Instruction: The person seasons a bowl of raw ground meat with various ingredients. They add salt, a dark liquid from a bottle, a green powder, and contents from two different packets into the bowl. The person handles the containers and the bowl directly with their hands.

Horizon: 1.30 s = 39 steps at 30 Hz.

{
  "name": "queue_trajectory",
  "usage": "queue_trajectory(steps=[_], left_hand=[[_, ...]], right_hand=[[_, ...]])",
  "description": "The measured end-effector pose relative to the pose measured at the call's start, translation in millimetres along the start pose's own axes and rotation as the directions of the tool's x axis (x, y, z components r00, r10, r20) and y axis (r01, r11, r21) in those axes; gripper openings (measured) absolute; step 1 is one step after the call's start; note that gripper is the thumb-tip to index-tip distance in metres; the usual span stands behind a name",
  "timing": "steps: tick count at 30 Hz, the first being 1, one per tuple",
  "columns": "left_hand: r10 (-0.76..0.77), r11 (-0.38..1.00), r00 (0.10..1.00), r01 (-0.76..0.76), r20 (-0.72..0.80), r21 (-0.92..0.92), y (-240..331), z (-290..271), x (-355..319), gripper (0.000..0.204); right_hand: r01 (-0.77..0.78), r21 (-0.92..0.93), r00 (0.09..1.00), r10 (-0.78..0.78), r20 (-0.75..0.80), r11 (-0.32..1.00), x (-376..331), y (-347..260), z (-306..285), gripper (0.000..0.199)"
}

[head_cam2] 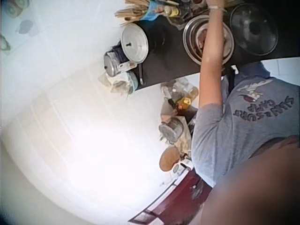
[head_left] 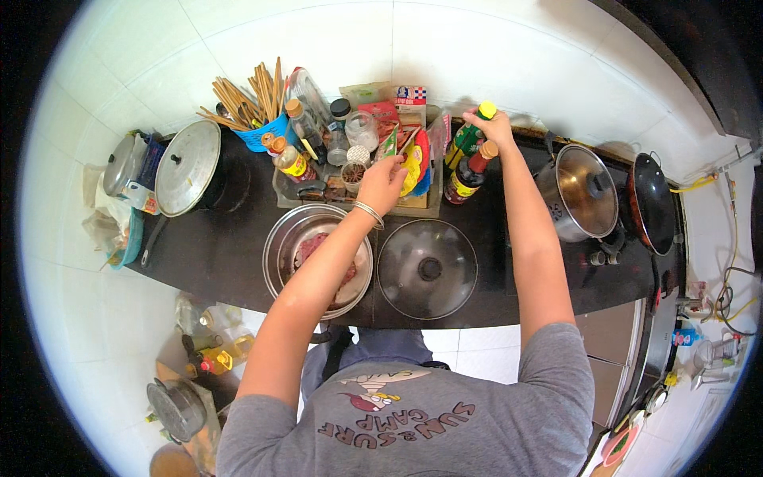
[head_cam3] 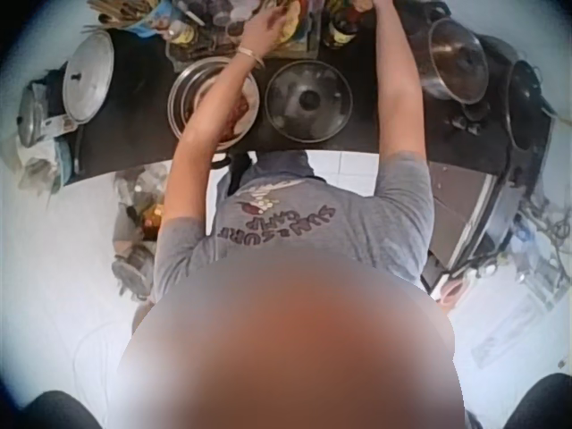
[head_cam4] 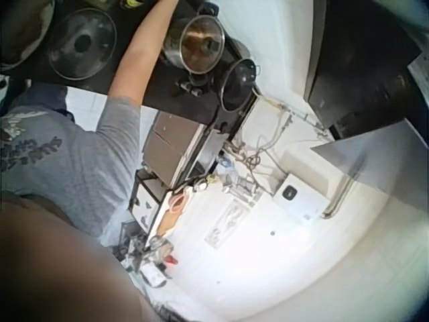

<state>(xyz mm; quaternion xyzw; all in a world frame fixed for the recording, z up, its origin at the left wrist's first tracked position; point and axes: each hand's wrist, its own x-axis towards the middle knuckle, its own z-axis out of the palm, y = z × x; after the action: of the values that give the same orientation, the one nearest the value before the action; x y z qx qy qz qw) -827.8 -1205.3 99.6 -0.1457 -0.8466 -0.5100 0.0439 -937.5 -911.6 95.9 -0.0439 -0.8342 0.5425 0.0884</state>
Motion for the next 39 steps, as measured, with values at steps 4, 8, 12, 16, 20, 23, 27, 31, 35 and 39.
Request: queue_trajectory(steps=[4, 8, 12, 16, 20, 23, 27, 31, 35, 39], left_hand=[[0.024, 0.998, 1.0, -0.024, 0.003, 0.066, -11, -1, 1, 0.028], [0.023, 0.977, 0.998, -0.034, 0.055, 0.212, -11, 5, 3, 0.031], [-0.052, 0.904, 0.988, -0.016, 0.149, 0.426, -1, 22, 7, 0.039], [-0.156, 0.856, 0.974, 0.051, 0.162, 0.515, -1, 38, 11, 0.042], [-0.211, 0.836, 0.969, 0.111, 0.129, 0.538, -8, 52, 14, 0.036], [-0.163, 0.821, 0.98, 0.074, 0.11, 0.566, -17, 59, 12, 0.03], [-0.19, 0.798, 0.976, 0.089, 0.109, 0.596, -13, 60, 11, 0.026], [-0.158, 0.814, 0.984, 0.082, 0.083, 0.575, -15, 55, 9, 0.024], [-0.182, 0.825, 0.977, 0.091, 0.111, 0.557, -16, 52, 10, 0.026], [-0.079, 0.835, 0.989, -0.003, 0.126, 0.55, -21, 53, 8, 0.016]], right_hand=[[-0.061, 0.088, 0.989, 0.048, 0.143, 0.994, -4, 13, 1, 0.037], [-0.181, 0.152, 0.958, 0.139, 0.252, 0.972, -13, 2, -8, 0.053], [-0.279, 0.236, 0.947, 0.225, 0.23, 0.931, -26, -10, -24, 0.062], [-0.048, 0.227, 0.991, 0.074, -0.11, 0.973, -41, -37, -41, 0.044], [0.232, -0.017, 0.873, -0.216, -0.437, 0.973, -80, -72, -44, 0.025], [0.304, 0.08, 0.884, -0.25, -0.395, 0.949, -134, -114, -20, 0.016], [0.233, 0.176, 0.952, -0.187, -0.24, 0.957, -185, -105, 24, 0.01], [0.016, 0.202, 0.996, 0.003, -0.093, 0.979, -206, -52, 70, 0.01], [-0.093, 0.237, 0.995, 0.1, -0.017, 0.967, -221, -23, 97, 0.011], [-0.146, 0.148, 0.989, 0.143, 0.034, 0.978, -232, -12, 107, 0.014]])
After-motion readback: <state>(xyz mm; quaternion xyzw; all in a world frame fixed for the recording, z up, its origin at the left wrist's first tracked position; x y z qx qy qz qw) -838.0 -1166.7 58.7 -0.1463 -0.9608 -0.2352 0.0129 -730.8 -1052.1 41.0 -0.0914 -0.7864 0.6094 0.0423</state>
